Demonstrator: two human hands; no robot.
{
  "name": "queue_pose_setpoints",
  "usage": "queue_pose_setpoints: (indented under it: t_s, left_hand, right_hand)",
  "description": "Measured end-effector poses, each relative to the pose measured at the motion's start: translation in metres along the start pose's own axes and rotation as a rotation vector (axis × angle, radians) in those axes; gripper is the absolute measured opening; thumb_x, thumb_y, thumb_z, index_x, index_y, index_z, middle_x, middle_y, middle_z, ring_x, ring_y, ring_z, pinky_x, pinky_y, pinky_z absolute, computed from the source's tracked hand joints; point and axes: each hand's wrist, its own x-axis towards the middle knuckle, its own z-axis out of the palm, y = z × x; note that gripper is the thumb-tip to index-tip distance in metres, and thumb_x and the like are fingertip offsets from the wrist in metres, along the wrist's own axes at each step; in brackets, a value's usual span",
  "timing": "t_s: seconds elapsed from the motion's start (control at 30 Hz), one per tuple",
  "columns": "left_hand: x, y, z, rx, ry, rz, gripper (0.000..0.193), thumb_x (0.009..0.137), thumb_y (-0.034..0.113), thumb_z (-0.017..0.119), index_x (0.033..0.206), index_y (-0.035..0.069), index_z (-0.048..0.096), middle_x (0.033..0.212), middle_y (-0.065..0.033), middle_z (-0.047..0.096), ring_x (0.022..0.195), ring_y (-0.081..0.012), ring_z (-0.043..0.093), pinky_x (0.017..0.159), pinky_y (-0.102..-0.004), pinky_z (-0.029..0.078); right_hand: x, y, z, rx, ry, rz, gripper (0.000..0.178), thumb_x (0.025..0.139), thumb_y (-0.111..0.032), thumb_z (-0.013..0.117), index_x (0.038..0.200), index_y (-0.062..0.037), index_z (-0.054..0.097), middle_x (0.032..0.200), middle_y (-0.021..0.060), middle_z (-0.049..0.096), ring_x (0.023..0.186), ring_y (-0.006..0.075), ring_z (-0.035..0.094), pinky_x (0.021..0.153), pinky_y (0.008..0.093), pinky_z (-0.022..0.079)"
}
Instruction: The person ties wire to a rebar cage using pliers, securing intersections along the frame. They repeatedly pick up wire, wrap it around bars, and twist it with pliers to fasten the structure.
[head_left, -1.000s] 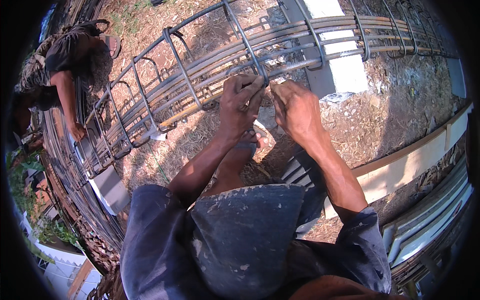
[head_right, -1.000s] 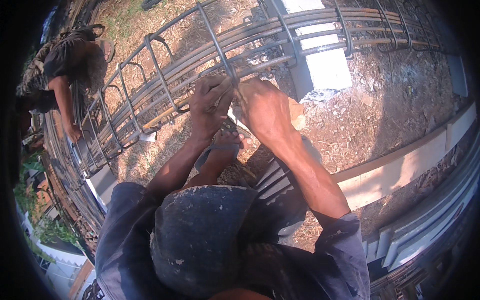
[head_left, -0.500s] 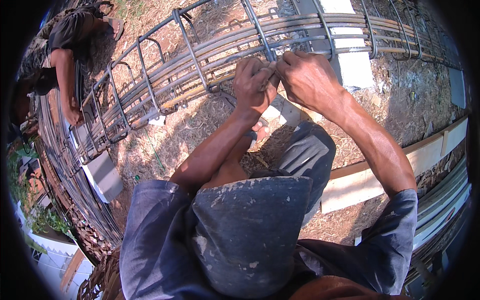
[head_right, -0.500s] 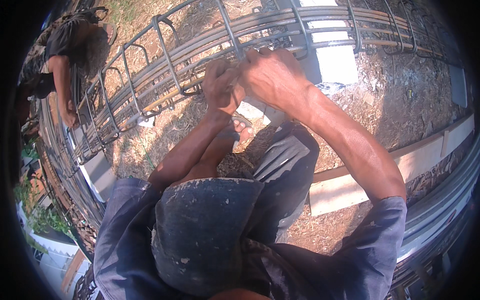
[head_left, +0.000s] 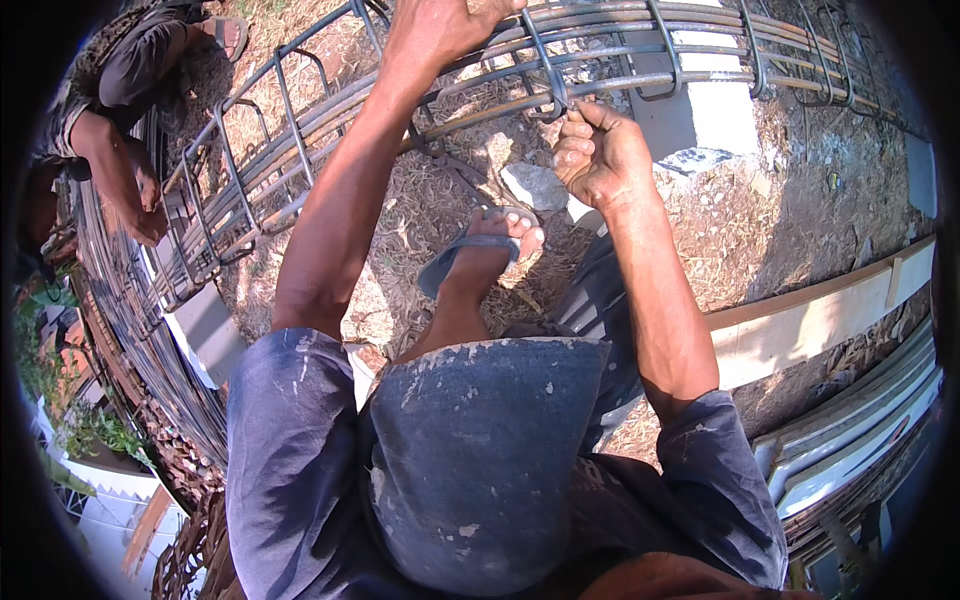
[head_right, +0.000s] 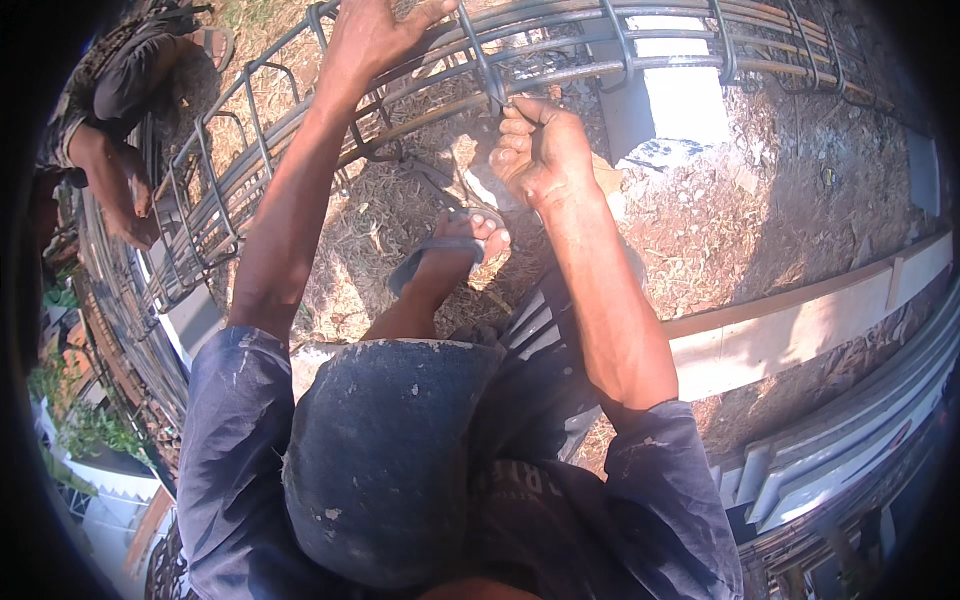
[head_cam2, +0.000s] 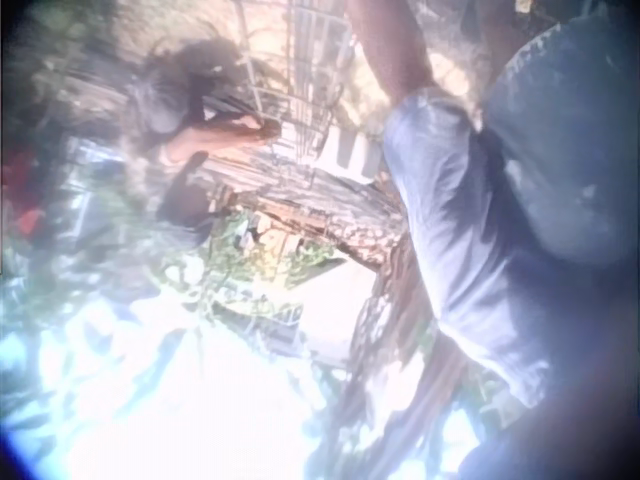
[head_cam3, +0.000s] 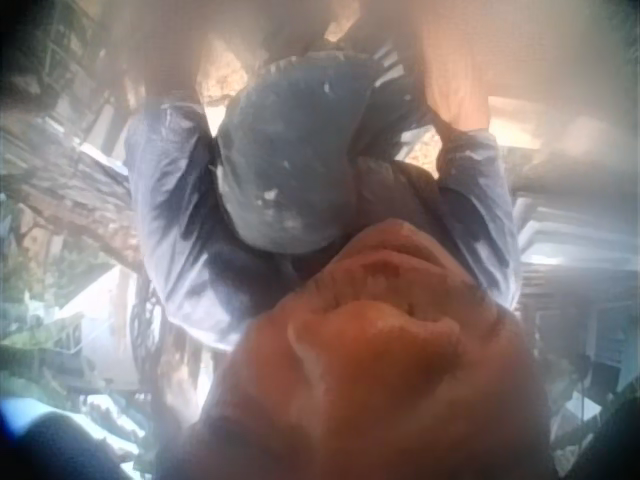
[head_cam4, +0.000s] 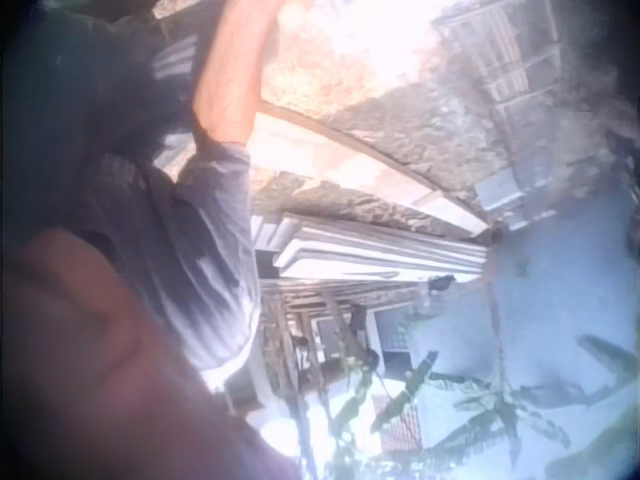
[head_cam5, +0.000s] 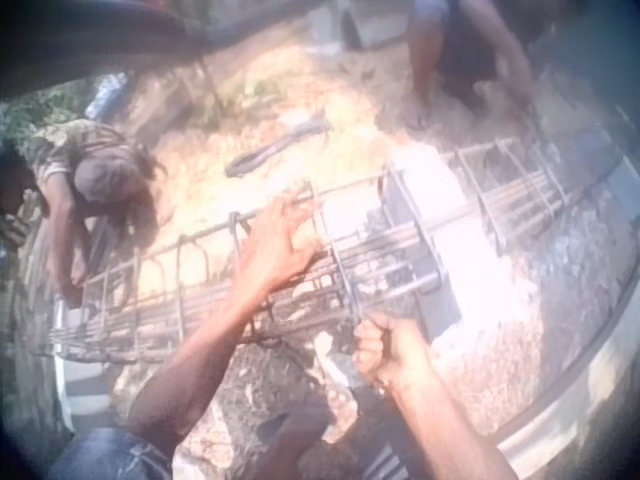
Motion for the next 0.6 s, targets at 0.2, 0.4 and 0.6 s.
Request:
queue_pose_setpoints:
  t_s: [0.2,0.4,0.6]
  left_hand:
    - [0.0,-0.024,0.002,-0.391,-0.427,-0.32,0.053,0.085,0.022,0.061,0.137,0.017,0.054,0.131,-0.0201,0.057,0.123,-0.0397,0.051,0.106,-0.0444,0.04]
    - [-0.017,-0.014,-0.004,-0.159,-0.005,-0.049,0.051,0.087,0.016,0.059,0.137,0.013,0.053,0.129,-0.0212,0.058,0.118,-0.0412,0.055,0.102,-0.0421,0.043]
    - [-0.126,0.015,-0.074,-0.225,0.233,0.0,0.021,0.088,0.013,0.069,0.108,0.008,0.071,0.111,-0.0097,0.067,0.103,-0.0237,0.063,0.092,-0.0371,0.05]
  right_hand:
    - [0.004,0.054,-0.03,-0.459,0.101,-0.106,0.033,0.098,-0.037,0.054,0.094,-0.0054,0.06,0.071,0.0,0.056,0.053,0.009,0.048,0.051,0.0234,0.041]
    - [0.116,0.134,-0.107,-2.447,-0.034,-0.923,0.019,0.079,-0.016,0.064,0.097,-0.0106,0.068,0.083,0.0105,0.069,0.082,0.0242,0.065,0.069,0.0389,0.052]
    - [0.119,0.13,-0.083,-2.757,0.054,-0.753,0.011,0.082,-0.019,0.063,0.085,-0.0164,0.072,0.083,0.0032,0.069,0.083,0.0212,0.064,0.075,0.0369,0.043]
